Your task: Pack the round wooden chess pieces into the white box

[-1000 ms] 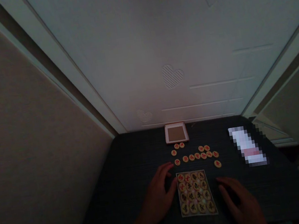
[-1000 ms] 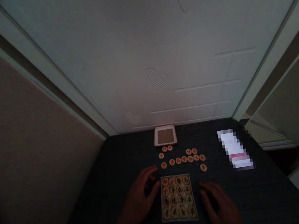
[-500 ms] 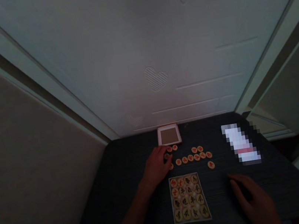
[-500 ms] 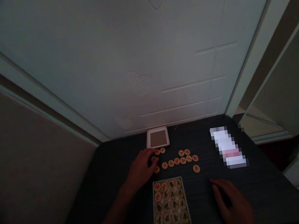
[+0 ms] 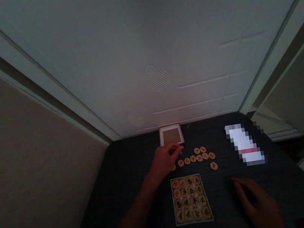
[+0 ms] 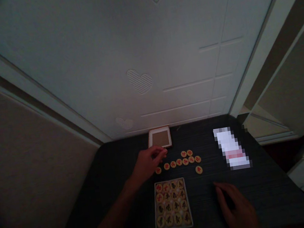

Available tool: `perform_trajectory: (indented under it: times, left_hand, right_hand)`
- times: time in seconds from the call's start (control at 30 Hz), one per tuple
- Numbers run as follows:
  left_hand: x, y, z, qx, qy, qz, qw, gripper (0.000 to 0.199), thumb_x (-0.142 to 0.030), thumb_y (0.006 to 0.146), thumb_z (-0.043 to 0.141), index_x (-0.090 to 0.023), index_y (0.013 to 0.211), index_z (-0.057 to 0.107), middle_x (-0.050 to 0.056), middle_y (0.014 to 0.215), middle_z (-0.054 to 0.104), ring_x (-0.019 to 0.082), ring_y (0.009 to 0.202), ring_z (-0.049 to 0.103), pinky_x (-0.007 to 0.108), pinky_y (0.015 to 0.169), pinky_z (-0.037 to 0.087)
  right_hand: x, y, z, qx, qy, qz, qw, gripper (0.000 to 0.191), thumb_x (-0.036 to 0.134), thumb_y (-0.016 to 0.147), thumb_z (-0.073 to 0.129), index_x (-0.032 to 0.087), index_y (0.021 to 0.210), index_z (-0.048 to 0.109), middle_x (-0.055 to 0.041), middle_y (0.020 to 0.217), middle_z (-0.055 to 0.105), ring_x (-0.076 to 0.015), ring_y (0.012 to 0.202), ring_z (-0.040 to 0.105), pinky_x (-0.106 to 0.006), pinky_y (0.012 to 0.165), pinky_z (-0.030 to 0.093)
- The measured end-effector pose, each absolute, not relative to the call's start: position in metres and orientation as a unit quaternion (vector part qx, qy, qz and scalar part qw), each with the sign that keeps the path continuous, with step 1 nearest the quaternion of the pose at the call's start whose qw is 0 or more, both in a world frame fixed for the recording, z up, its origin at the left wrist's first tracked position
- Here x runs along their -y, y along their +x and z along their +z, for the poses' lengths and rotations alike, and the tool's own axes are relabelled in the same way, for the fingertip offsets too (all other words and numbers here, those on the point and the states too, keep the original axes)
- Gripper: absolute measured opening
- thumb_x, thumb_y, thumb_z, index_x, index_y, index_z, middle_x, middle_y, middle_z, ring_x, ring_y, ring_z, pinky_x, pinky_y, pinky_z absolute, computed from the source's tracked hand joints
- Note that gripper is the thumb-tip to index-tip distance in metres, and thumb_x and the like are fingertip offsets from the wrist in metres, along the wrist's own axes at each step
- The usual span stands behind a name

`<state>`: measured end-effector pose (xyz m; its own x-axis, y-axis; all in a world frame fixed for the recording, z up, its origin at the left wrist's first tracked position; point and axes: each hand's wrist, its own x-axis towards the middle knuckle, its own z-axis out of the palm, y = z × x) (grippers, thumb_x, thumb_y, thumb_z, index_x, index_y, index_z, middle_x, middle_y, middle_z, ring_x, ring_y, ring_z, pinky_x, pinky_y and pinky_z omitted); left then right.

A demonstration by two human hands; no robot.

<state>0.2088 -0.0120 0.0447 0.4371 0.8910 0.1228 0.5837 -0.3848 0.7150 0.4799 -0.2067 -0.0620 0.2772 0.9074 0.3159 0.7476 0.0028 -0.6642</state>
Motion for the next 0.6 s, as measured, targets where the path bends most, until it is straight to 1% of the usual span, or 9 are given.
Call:
perform_trajectory:
  times: [0.03,0.1,0.17,0.23,0.3,0.4,0.47,0.6]
  left_hand:
    - [0.007,0.217,0.044,-0.441,0.816,0.229,0.295,0.026,-0.041,0.102,0.054,-0.022,0.101,0.071,0.0,0.088,0.078,0.016,0.077,0.072,0.026,0.07,0.055]
    - [-0.003,0.236,0.042,-0.391,0.869,0.178,0.245,0.026,-0.039,0.104,0.051,-0.023,0.104,0.072,0.002,0.097,0.078,0.018,0.087,0.072,0.029,0.077,0.054]
    - [-0.012,0.256,0.038,-0.346,0.903,0.141,0.213,0.02,-0.035,0.101,0.058,-0.023,0.111,0.071,0.004,0.106,0.075,0.021,0.099,0.069,0.032,0.086,0.053]
    - [-0.02,0.272,0.032,-0.32,0.917,0.123,0.205,0.02,-0.034,0.096,0.065,-0.024,0.112,0.071,0.005,0.109,0.074,0.023,0.105,0.066,0.034,0.091,0.052]
    - [-0.026,0.285,0.027,-0.305,0.924,0.107,0.202,0.018,-0.034,0.093,0.069,-0.024,0.107,0.073,0.005,0.106,0.073,0.024,0.105,0.065,0.035,0.091,0.051]
    - [-0.033,0.294,0.02,-0.296,0.931,0.088,0.193,0.013,-0.032,0.093,0.068,-0.024,0.101,0.075,0.006,0.1,0.072,0.024,0.102,0.065,0.035,0.088,0.052]
    - [-0.037,0.297,0.018,-0.299,0.932,0.083,0.185,0.015,-0.031,0.094,0.066,-0.023,0.103,0.075,0.006,0.101,0.071,0.025,0.101,0.065,0.035,0.087,0.052]
    - [-0.04,0.301,0.015,-0.3,0.935,0.079,0.174,0.021,-0.032,0.094,0.065,-0.023,0.112,0.073,0.008,0.108,0.07,0.026,0.106,0.064,0.037,0.09,0.052]
  right_hand:
    - [0.207,0.48,-0.062,0.591,-0.699,0.103,0.389,0.037,0.054,0.099,0.051,0.027,0.112,0.072,-0.0053,0.112,0.076,-0.024,0.099,0.075,-0.036,0.087,0.061]
    - [0.207,0.479,-0.061,0.589,-0.699,0.103,0.391,0.036,0.054,0.1,0.051,0.027,0.112,0.072,-0.0051,0.111,0.077,-0.0237,0.098,0.075,-0.035,0.085,0.062]
    - [0.208,0.478,-0.059,0.586,-0.699,0.103,0.397,0.036,0.053,0.1,0.051,0.026,0.112,0.072,-0.0054,0.11,0.077,-0.0235,0.097,0.076,-0.034,0.084,0.062]
    - [0.208,0.477,-0.058,0.583,-0.699,0.101,0.402,0.035,0.051,0.101,0.05,0.026,0.111,0.072,-0.0054,0.109,0.077,-0.0232,0.096,0.076,-0.033,0.082,0.062]
    - [0.207,0.476,-0.057,0.58,-0.699,0.098,0.407,0.035,0.051,0.101,0.05,0.026,0.11,0.073,-0.0051,0.107,0.078,-0.0228,0.094,0.076,-0.033,0.081,0.062]
    - [0.207,0.476,-0.058,0.578,-0.699,0.093,0.411,0.036,0.052,0.101,0.05,0.025,0.108,0.073,-0.0056,0.106,0.078,-0.0228,0.093,0.076,-0.034,0.082,0.062]
    - [0.207,0.476,-0.058,0.577,-0.699,0.094,0.411,0.036,0.053,0.1,0.05,0.025,0.108,0.073,-0.0063,0.106,0.077,-0.0233,0.094,0.076,-0.035,0.082,0.062]
    - [0.206,0.477,-0.057,0.578,-0.699,0.099,0.409,0.037,0.053,0.1,0.05,0.025,0.108,0.073,-0.0073,0.106,0.077,-0.0241,0.094,0.075,-0.036,0.084,0.061]
